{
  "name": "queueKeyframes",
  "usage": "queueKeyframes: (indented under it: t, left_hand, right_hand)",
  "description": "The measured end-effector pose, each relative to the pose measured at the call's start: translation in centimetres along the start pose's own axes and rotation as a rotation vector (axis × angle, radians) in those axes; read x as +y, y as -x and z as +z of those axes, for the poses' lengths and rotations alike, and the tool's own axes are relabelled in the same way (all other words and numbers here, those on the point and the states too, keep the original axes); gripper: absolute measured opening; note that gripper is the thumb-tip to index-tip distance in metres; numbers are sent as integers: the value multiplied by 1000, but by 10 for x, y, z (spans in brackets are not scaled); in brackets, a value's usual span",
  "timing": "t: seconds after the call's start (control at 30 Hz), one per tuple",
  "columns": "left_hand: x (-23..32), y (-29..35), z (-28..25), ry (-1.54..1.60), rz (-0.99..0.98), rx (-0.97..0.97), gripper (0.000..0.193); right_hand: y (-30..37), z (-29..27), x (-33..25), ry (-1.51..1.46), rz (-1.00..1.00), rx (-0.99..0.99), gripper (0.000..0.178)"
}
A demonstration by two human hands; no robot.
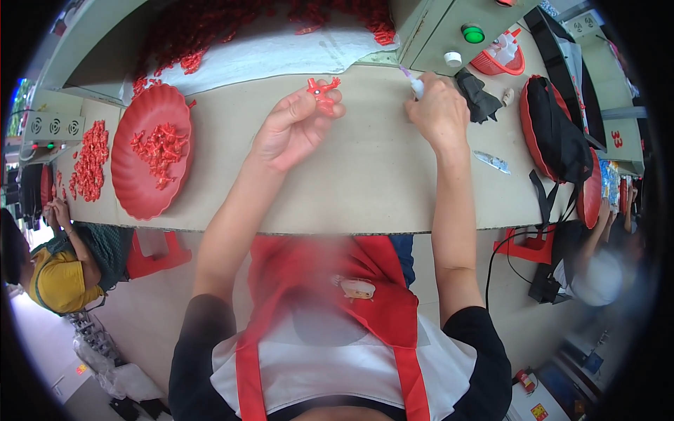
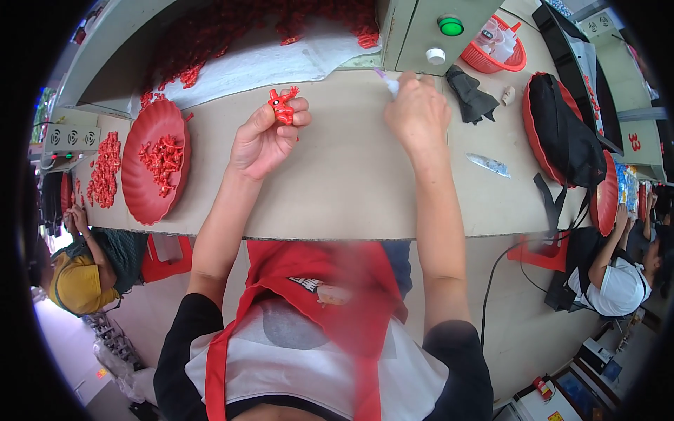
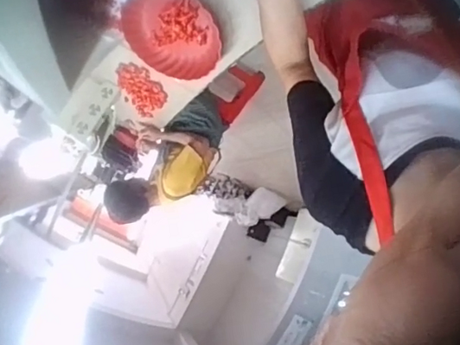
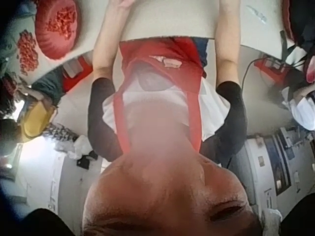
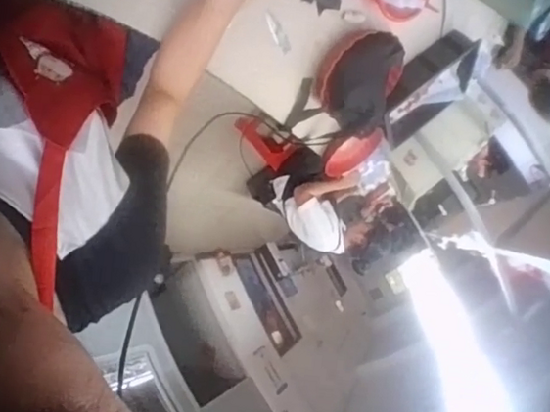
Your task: The person assembles toy figures by applying glue from a bottle onto small plastic parts and attaching the pieces together by hand.
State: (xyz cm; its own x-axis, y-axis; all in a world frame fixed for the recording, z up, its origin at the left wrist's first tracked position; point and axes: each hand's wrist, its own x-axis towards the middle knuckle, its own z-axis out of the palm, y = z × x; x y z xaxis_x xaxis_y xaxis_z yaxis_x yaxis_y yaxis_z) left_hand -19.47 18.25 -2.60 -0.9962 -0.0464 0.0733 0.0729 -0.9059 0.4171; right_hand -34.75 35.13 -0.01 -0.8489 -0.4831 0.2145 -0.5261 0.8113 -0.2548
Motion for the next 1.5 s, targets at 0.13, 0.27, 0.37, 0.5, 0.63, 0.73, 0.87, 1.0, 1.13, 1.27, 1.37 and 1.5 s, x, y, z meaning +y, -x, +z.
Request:
queueKeyframes:
  t: [0.13, 0.27, 0.37, 0.5, 0.63, 0.73, 0.87, 1.0, 1.13, 1.27, 1.37, 1.5]
  left_hand:
    - [0, -2, 5, -52, 47, -13, 30]
    - [1, 0, 6, -131, 75, 9, 28]
    - [1, -1, 4, -204, 80, 43, 27]
    - [-5, 0, 17, -426, 141, 200, 24]
    - [-8, 1, 27, -453, 236, 235, 22]
    - [-11, -2, 32, -602, 339, 270, 23]
    - [-14, -1, 30, -640, 372, 316, 23]
    - [-16, -1, 33, -664, 367, 323, 23]
    - [-15, 0, 29, -589, 291, 346, 23]
    - [-8, -2, 21, -475, 240, 271, 25]
    - [-3, 0, 22, -430, 226, 242, 28]
    - [-2, 0, 31, -386, 150, 221, 29]
  right_hand:
    - [-5, -9, 6, 92, 128, -266, 17]
    - [-6, -13, -3, -71, 66, -284, 21]
    - [4, -29, -18, -761, 37, -310, 18]
    - [31, -28, -48, -1448, -76, -254, 12]
    - [36, -13, -58, -1227, -367, 1, 16]
    - [38, -13, -57, -1001, -484, 168, 19]
    - [40, -11, -61, -953, -481, 224, 19]
    - [39, -10, -61, -1010, -436, 154, 16]
    - [38, -14, -56, -993, -357, 58, 12]
    - [31, -24, -43, -802, -349, -54, 9]
    - [21, -33, -28, -551, -299, -248, 13]
    - [15, -41, -17, -628, -56, -119, 27]
